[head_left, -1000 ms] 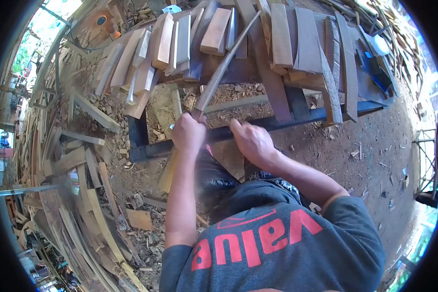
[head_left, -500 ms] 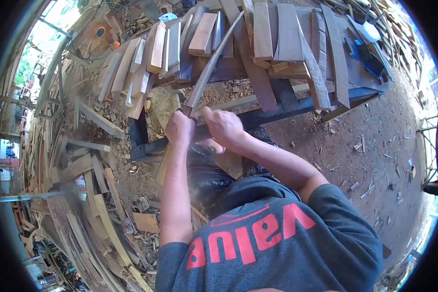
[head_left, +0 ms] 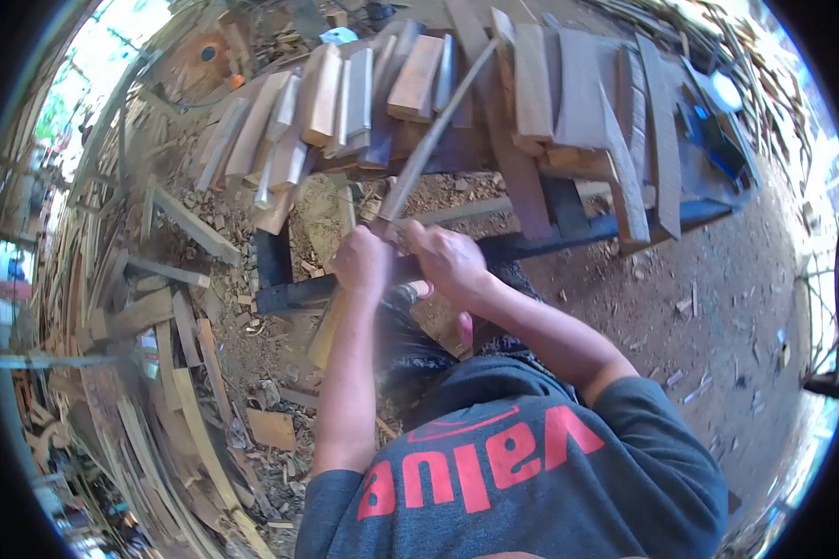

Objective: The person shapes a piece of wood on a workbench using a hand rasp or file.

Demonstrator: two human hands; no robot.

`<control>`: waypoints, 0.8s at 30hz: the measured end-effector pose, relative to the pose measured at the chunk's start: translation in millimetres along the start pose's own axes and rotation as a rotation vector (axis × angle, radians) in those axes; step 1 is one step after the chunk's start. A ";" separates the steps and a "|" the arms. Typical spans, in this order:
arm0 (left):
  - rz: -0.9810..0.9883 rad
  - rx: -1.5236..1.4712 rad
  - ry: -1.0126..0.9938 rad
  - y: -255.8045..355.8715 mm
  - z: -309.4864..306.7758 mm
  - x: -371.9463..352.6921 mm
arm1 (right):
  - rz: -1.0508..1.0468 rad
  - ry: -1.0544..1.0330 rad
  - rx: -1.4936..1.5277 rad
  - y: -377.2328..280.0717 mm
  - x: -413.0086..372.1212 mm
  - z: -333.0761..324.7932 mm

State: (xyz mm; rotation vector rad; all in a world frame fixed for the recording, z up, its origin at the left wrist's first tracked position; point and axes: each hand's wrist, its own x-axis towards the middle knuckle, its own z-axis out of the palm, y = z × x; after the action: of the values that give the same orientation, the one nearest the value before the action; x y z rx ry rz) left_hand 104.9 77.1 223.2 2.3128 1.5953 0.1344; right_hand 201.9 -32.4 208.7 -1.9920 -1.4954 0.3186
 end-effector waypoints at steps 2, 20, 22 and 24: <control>0.001 -0.051 0.023 -6.0 10.3 4.4 | -0.006 -0.049 -0.048 9.7 -20.1 -7.1; 0.082 -0.048 0.213 -17.2 25.8 3.1 | 0.022 -0.112 -0.302 -0.5 -14.7 -8.0; 0.074 -0.081 0.209 -17.2 25.4 1.7 | -0.011 -0.063 -0.286 -5.3 1.8 4.1; 0.086 -0.087 0.232 -18.2 23.3 2.6 | -0.015 -0.074 -0.271 -4.4 -3.0 -3.0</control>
State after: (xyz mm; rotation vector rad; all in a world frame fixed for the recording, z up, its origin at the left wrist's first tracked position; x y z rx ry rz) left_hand 95.6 80.4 195.1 2.3687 1.5592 0.4984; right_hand 199.0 -35.4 213.2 -2.1976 -1.6733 0.1929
